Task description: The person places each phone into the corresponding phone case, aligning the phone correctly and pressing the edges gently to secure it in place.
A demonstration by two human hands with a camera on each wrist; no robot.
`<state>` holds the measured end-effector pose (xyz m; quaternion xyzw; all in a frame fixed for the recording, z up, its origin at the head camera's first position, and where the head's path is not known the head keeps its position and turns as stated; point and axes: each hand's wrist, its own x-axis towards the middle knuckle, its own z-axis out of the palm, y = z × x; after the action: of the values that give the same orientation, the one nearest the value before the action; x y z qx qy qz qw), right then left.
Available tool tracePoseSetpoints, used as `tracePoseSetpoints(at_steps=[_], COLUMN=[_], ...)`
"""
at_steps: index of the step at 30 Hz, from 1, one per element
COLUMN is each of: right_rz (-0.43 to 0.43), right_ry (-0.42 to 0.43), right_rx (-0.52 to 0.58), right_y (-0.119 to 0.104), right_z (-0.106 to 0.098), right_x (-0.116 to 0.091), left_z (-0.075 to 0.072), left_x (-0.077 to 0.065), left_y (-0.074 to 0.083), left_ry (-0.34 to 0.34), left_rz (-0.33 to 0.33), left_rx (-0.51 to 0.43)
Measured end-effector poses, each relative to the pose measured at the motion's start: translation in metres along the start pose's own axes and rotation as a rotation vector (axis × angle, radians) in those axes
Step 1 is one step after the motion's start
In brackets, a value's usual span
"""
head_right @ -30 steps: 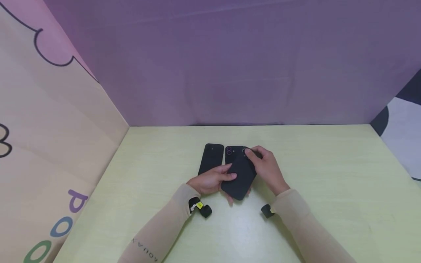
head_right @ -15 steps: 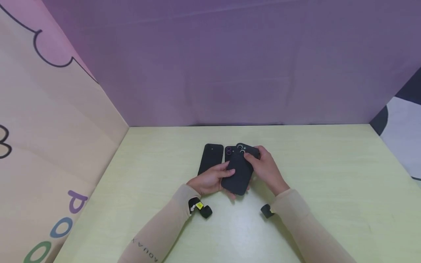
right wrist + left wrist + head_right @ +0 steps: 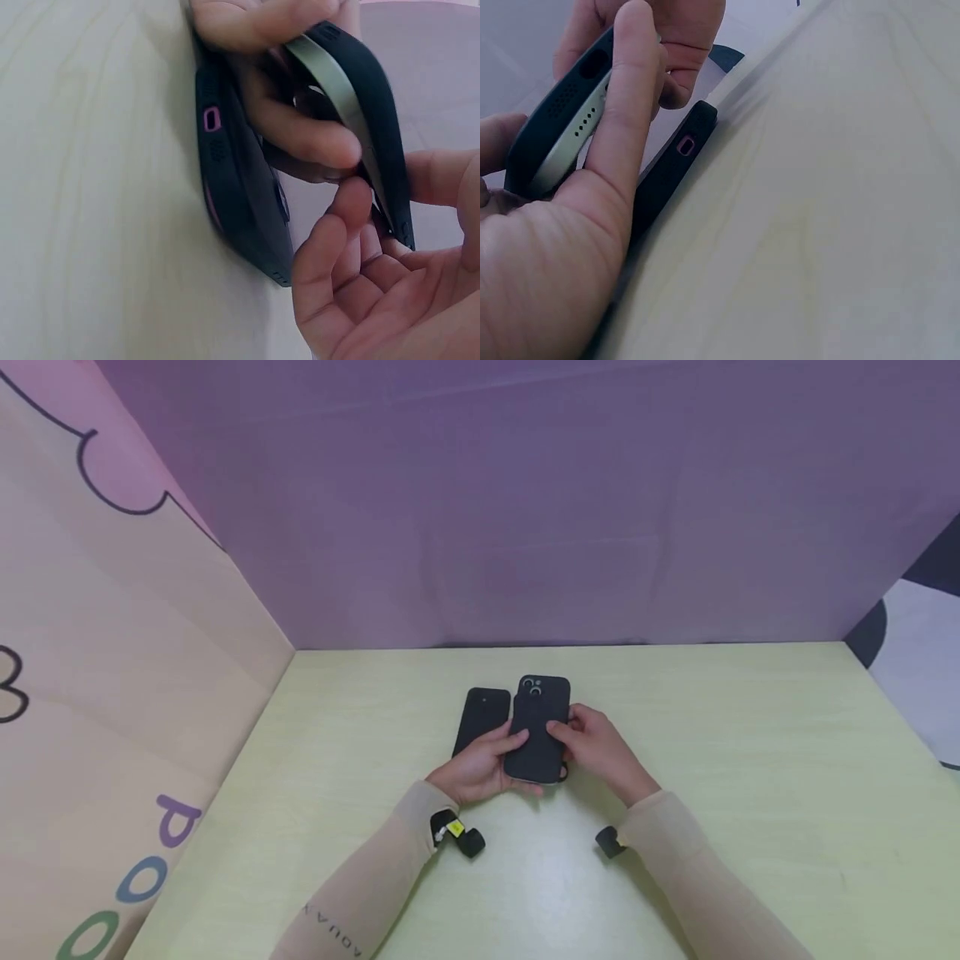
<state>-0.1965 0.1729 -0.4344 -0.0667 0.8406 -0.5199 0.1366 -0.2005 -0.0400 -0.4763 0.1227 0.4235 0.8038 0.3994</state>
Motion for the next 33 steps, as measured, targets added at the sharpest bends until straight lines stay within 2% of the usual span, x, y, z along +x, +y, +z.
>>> tracePoseSetpoints(at_steps=[12, 18, 25, 29, 33], right_rz=[-0.005, -0.015, -0.005, -0.001, 0.014], right_ry=[0.031, 0.046, 0.066, 0.052, 0.019], right_rx=[0.028, 0.051, 0.042, 0.053, 0.040], right_y=[0.001, -0.002, -0.006, -0.006, -0.004], right_z=[-0.004, -0.006, -0.010, -0.011, -0.012], right_x=[0.001, -0.001, -0.003, -0.003, -0.002], left_z=[0.004, 0.005, 0.004, 0.003, 0.002], left_x=[0.003, 0.002, 0.001, 0.000, 0.000], left_y=[0.000, 0.000, 0.000, -0.001, -0.001], left_ry=[0.011, 0.009, -0.009, -0.022, -0.038], left_rz=[0.002, 0.000, -0.031, -0.027, -0.023], left_rx=[0.036, 0.086, 0.177, 0.202, 0.182])
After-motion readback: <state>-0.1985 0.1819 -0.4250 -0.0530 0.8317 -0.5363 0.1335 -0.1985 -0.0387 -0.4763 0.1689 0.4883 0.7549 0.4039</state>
